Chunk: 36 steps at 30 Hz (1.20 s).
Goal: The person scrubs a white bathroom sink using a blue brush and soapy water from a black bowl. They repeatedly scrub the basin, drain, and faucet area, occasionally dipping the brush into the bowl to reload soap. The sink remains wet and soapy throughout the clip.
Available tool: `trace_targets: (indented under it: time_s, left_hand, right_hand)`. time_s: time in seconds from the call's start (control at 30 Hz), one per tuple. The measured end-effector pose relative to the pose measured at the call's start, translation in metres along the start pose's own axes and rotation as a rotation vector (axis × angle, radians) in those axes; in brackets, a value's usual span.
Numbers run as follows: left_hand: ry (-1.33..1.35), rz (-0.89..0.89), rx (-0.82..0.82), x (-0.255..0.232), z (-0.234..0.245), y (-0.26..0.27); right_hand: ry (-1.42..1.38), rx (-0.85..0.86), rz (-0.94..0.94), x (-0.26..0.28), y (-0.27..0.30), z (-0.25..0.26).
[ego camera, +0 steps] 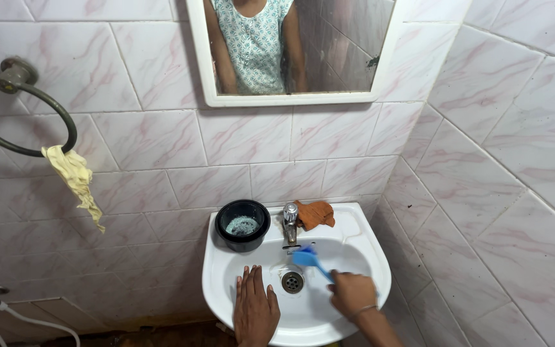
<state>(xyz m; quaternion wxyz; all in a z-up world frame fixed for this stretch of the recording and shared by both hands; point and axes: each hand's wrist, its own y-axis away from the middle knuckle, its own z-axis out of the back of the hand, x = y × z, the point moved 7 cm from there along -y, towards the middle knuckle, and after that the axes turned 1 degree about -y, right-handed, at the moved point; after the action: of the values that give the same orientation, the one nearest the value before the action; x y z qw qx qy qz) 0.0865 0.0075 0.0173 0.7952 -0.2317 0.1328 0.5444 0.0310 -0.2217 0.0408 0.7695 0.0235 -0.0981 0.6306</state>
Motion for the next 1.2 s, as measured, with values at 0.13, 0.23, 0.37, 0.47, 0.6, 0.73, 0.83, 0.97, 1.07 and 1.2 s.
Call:
trace_targets:
  time_s: [0.13, 0.23, 0.37, 0.47, 0.6, 0.73, 0.83, 0.97, 1.07, 1.2]
  left_hand:
    - [0.004, -0.064, -0.144, 0.0, 0.003, 0.002]
    - [-0.008, -0.067, -0.157, 0.002, 0.001, 0.002]
    - [0.031, -0.061, -0.173, 0.001, 0.005, 0.004]
    - [0.009, -0.052, -0.15, -0.002, 0.007, 0.002]
    - [-0.004, -0.014, -0.066, -0.002, 0.005, -0.001]
    - [-0.021, -0.032, -0.073, -0.001, 0.007, -0.002]
    - [0.006, -0.064, -0.156, -0.002, 0.009, 0.005]
    - [0.024, -0.06, -0.156, -0.002, 0.01, 0.003]
    - [0.012, -0.024, -0.085, -0.002, 0.008, 0.003]
    - [0.015, -0.022, -0.088, -0.003, 0.009, 0.003]
  right_hand:
    - [-0.044, 0.07, 0.111, 0.061, -0.009, -0.03]
    - [-0.001, 0.108, 0.078, 0.044, -0.017, -0.039]
    - [0.056, 0.017, -0.105, -0.041, -0.016, -0.009]
    - [0.081, 0.196, -0.347, -0.075, -0.009, -0.002]
    - [0.122, 0.14, -0.156, -0.017, -0.023, -0.034]
    - [0.05, 0.174, -0.019, 0.056, -0.031, -0.062]
    - [-0.095, 0.176, 0.026, 0.084, -0.021, -0.062]
    - [0.023, 0.193, -0.093, 0.051, -0.025, -0.054]
    - [0.04, 0.198, -0.266, -0.011, -0.024, -0.032]
    - [0.095, 0.217, -0.314, -0.027, -0.026, -0.032]
